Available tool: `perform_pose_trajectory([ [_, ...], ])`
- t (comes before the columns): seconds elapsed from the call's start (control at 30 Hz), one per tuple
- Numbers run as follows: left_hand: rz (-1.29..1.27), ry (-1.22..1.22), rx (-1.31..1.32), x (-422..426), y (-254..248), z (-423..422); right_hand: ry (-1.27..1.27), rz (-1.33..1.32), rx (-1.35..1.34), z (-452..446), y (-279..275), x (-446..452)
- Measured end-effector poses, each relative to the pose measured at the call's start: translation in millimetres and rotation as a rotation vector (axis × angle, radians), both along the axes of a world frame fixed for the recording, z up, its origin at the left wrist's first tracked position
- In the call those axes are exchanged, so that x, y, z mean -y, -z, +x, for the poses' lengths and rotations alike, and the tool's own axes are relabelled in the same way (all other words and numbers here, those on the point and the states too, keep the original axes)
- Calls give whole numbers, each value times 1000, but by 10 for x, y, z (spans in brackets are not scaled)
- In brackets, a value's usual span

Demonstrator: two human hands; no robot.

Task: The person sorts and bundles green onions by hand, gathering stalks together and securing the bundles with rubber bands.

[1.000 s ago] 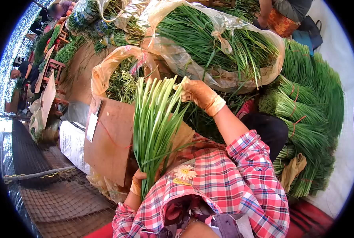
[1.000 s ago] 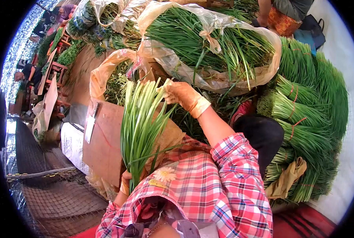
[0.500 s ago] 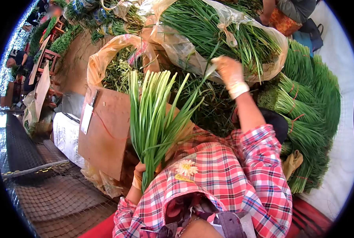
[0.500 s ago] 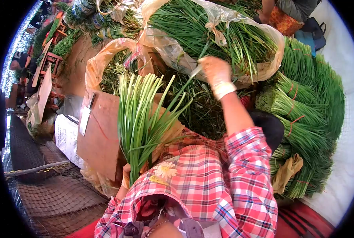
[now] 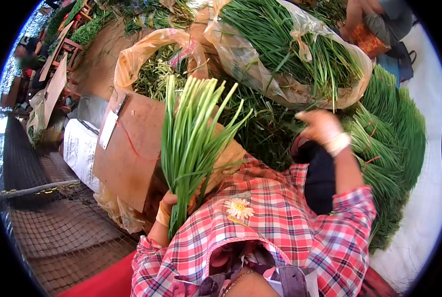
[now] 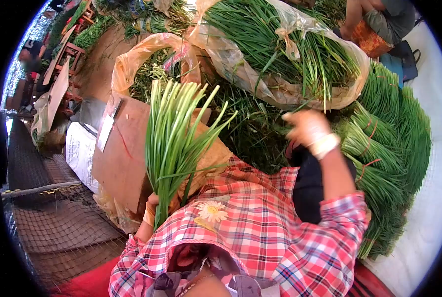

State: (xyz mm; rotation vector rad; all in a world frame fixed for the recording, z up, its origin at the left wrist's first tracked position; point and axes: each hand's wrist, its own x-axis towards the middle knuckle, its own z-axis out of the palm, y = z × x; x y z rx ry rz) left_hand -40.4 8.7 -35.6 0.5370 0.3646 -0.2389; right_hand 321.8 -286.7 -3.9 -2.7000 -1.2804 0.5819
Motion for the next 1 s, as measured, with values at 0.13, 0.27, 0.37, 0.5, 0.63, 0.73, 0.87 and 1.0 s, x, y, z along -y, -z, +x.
perform_pose_trajectory([
  [0.13, 396, 72, -171, -64, 8, -7, 85, 496, -1337, -509, 899, -685],
  [0.27, 632, 184, -174, -9, -207, 43, 145, 1118, -1817, -952, 757, -1249],
  [0.37, 892, 195, -195, 75, -309, 31, 285, 1322, -1939, -1004, 703, -1261],
  [0.5, 1454, 430, -301, 148, -685, 114, 606, 1335, -2019, -1160, 949, -1244],
  [0.63, 1277, 283, -351, -3, -740, -118, 731, 1334, -2057, -1164, 1004, -1284],
  [0.73, 929, 255, -475, -133, -807, -233, 730, 1349, -2056, -1103, 1001, -1350],
  [0.87, 915, 189, -538, -433, -1010, -288, 679, 1348, -2084, -1029, 1076, -1387],
  [1.0, 1373, 22, -291, -832, -1018, -11, 603, 1381, -2097, -1012, 839, -1420],
])
